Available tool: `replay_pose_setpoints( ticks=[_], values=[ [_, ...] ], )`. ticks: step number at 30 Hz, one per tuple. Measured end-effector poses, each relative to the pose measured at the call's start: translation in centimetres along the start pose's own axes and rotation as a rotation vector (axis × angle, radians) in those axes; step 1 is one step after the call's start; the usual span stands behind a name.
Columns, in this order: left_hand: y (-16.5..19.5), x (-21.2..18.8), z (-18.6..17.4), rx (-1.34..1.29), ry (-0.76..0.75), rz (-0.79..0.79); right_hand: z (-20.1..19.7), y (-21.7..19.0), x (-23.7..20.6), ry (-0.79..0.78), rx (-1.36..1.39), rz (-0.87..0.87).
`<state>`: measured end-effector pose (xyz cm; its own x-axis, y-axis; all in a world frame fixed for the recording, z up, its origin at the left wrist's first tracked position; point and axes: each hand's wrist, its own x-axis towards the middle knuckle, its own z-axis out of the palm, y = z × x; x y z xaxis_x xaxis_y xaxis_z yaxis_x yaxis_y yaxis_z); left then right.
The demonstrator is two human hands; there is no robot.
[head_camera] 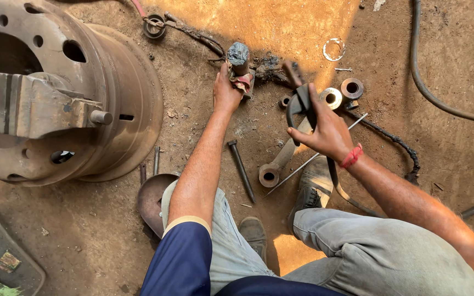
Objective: The person sits on the ground and uses a hammer to strike a small metal part held with a cloth. They then use a welding torch to heat the same part, producing sparks. The person continues to hammer and weld the part repeatedly.
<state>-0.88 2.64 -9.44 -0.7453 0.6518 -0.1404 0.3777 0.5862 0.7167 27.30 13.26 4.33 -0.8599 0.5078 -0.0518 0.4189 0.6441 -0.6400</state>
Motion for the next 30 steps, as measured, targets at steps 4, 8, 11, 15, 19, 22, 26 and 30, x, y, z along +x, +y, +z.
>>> replay_pose_setpoints(
  ticks=[4, 8, 11, 15, 19, 22, 26, 30],
  values=[
    [-0.6, -0.1, 0.5, -0.032, 0.044, 0.062, -0.4, 0.0, -0.7, -0.091, -0.233, 0.188],
    [-0.6, -0.1, 0.4, 0.015, 0.089, 0.131, -0.3, 0.9, 0.0, -0.15, -0.288, 0.201],
    [-0.4, 0.1, 0.6, 0.024, 0.061, 0.044, -0.2, 2.4, 0.7, -0.12, -0.085, 0.269],
    [-0.7, 0.6, 1.5, -0.006, -0.001, -0.062, -1.0, 4.8, 0.3, -0.005, 0.482, 0.593],
    [-1.0, 0.6, 2.1, 0.003, 0.05, -0.002, -1.2, 6.1, 0.1, 0.158, 0.081, 0.248],
    [-0.8, 0.7, 2.1, 0.018, 0.078, 0.003, -0.2, 6.1, 1.0, -0.013, 0.074, 0.355],
    [0.1, 0.8, 1.7, -0.06, -0.034, -0.124, 0.8, 5.2, 1.2, -0.067, 0.085, 0.305],
    [-0.1, 0.2, 1.5, -0.038, 0.073, -0.021, 0.0, 5.0, -0.1, 0.129, 0.161, 0.277]
  ],
)
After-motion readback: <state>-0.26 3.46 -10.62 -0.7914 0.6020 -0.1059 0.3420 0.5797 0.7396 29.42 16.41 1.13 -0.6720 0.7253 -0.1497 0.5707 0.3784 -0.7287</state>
